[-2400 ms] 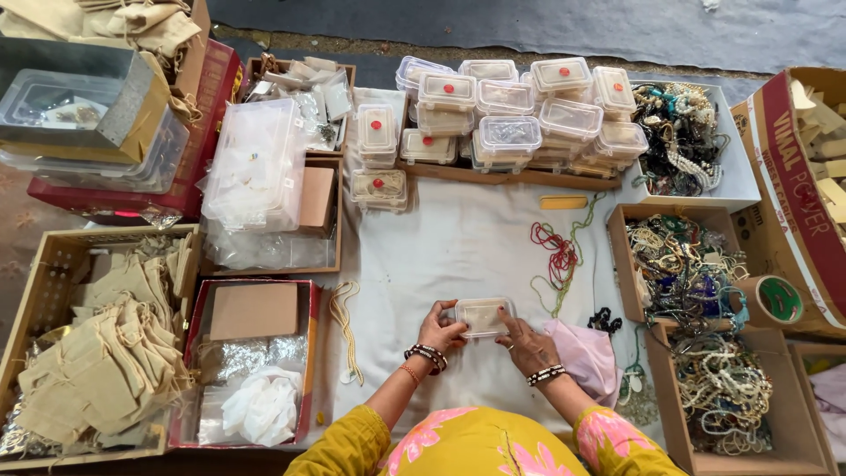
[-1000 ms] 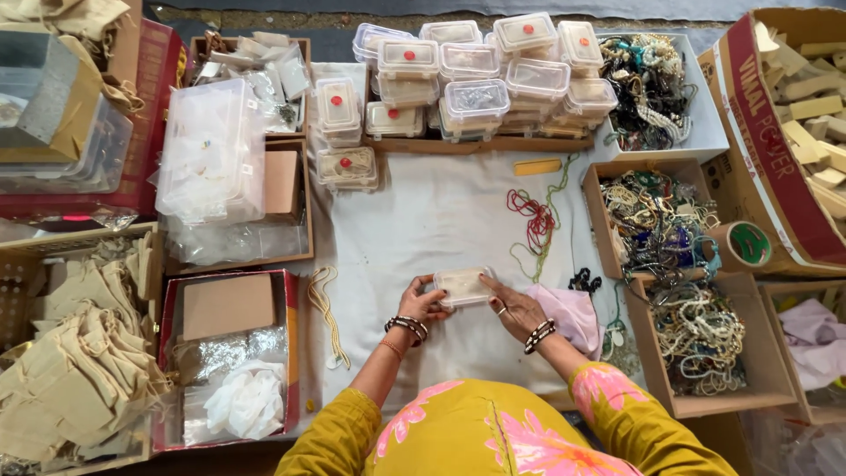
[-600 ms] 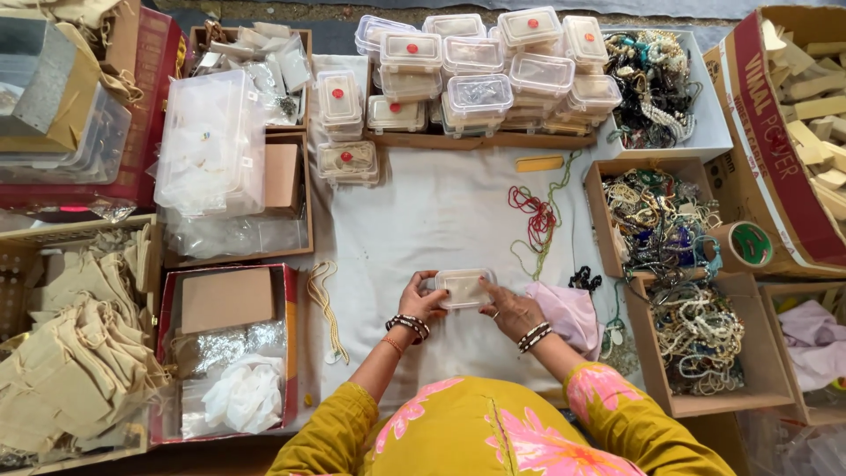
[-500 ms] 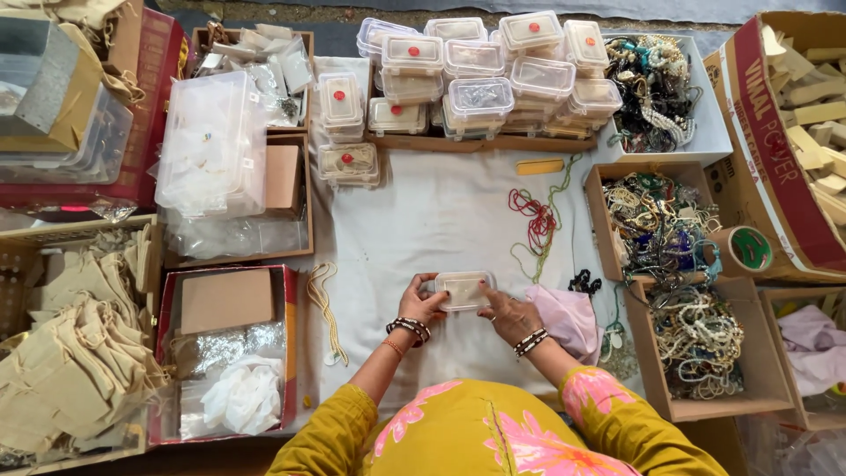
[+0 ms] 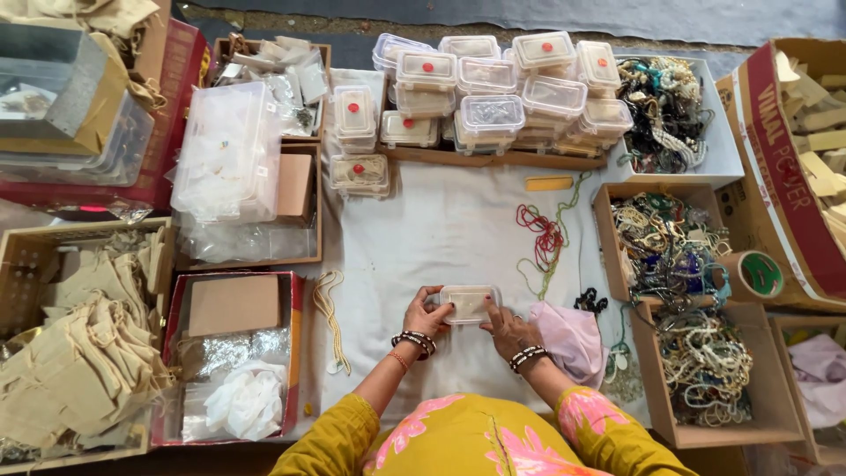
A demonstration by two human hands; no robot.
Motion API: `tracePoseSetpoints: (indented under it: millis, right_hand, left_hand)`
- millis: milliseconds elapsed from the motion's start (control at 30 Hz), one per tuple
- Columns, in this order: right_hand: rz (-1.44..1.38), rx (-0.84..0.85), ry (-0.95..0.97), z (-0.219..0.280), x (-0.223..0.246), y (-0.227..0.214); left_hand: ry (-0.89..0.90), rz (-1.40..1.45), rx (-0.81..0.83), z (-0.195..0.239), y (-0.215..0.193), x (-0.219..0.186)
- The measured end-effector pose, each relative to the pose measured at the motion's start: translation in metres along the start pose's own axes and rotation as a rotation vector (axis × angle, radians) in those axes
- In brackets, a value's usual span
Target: Organize, inspect, and package necklaces and jewelry components into bags and containers.
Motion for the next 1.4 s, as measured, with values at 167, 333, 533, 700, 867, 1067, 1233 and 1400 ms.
tracePoseSetpoints:
  millis: [167,333,533,700,867,1067,1233,1400]
  right_hand:
    - [-0.042,0.059,0.023,0.000,-0.005,0.004]
    - [-0.180,0.025,0.001,0.001,-0.009,-0.005]
    - [-0.281,-0.056,0.023,-0.002,-0.004,-0.026]
    - [-0.240,-0.022,0.091,-0.004,-0.005,-0.025]
    - [-0.238,-0.037,0.098,-0.007,-0.002,-0.032]
    - [-0.240,-0.046,0.094,-0.008,-0.003,-0.034]
    - [-0.252,-0.081,0.095,-0.007,-0.001,-0.036]
    - [-0.240,-0.072,0.085,-0.007,-0.001,-0.038]
  left_hand:
    - [-0.020,0.085,0.029,-0.003,-0.001,0.008]
    - [-0.034,0.176,0.049,-0.013,-0.004,0.014]
    - [0.234,0.223,-0.125,-0.081,-0.069,-0.025]
    - [0.228,0.328,-0.277,-0.123,-0.134,-0.135]
    - [0.354,0.300,-0.348,-0.199,-0.183,-0.153]
    - [0.432,-0.313,-0.700,-0.167,-0.187,-0.179]
    - [0.686,-0.749,-0.742,-0.089,-0.121,-0.182]
    - [0.592,-1.282,-0.296,-0.055,-0.058,-0.092]
Point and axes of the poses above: each hand's wrist, its own z-axis away from the middle knuckle, its own y-axis out of the palm, x = y × z, the point moved 6 cm from there along -z, towards the middle knuckle, and after that the axes turned 7 degrees about y, right-handed, at the moved point
